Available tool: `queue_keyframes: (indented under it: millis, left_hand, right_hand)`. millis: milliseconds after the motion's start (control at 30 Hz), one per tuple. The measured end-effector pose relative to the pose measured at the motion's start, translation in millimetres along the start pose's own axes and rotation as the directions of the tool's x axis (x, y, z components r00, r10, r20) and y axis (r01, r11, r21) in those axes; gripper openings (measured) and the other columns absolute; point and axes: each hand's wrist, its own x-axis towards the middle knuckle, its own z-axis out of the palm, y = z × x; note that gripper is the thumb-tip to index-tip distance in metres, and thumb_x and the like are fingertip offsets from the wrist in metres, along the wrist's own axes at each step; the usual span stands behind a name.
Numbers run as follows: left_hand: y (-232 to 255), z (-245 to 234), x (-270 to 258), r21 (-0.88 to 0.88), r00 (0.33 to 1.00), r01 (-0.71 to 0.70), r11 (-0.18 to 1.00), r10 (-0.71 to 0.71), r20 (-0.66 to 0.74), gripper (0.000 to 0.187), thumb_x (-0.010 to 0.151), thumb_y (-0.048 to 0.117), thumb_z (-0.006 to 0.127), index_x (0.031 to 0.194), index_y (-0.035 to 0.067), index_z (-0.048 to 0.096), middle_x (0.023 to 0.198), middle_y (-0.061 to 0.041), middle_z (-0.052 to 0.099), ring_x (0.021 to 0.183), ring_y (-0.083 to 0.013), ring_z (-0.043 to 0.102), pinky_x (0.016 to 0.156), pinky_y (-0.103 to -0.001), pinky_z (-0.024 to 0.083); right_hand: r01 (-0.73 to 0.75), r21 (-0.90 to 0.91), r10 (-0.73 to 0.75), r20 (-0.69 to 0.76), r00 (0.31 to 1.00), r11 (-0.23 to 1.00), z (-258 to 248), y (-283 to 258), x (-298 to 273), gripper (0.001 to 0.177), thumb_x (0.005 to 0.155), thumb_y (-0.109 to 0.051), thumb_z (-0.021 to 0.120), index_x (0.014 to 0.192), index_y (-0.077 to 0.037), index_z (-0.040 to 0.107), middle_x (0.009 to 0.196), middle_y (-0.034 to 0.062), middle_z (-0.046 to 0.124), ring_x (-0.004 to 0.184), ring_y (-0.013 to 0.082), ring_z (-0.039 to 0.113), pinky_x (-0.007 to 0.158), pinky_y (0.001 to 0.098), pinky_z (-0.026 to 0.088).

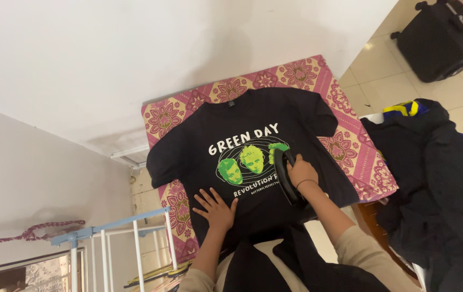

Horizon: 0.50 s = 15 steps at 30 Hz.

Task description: The person irons a black t-shirt on a patterned surface, then places it on a hanger and hangs it on a drying rack. They then pick up another black t-shirt and lay it on the surface.

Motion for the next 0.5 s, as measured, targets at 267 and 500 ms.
queue_keyframes:
  millis: [267,500]
  left_hand:
    - [3,-8,-2,-0.005,0.998,0.013,1.0,-0.012,0.063,0.109,0.096,0.076,0.037,0.161,-0.003,0.0,0.164,-0.036,-0.016,0.148,-0.0584,-0.021,0.109,-0.082,-0.005]
    - [4,-16,1,-0.019,0.99,0.027,0.999,-0.024,0.142,0.11,0.096,0.076,0.04,0.161,-0.004,0.0,0.164,-0.036,-0.017,0.148,-0.0583,-0.022,0.108,-0.082,-0.005]
  right_hand:
    - [-0.025,0.033,0.025,0.012,1.0,0.999,-14,-44,53,0.043,0.101,-0.039,0.052,0.126,-0.003,0.058,0.103,0.0258,0.074,0.099,0.0422,0.073,0.086,0.0523,0.058]
    - [0.0,0.035,0.002,-0.059,0.998,0.999,-15,-80,123,0.044,0.1,-0.037,0.056,0.126,-0.002,0.057,0.107,0.0281,0.072,0.102,0.044,0.07,0.088,0.053,0.056]
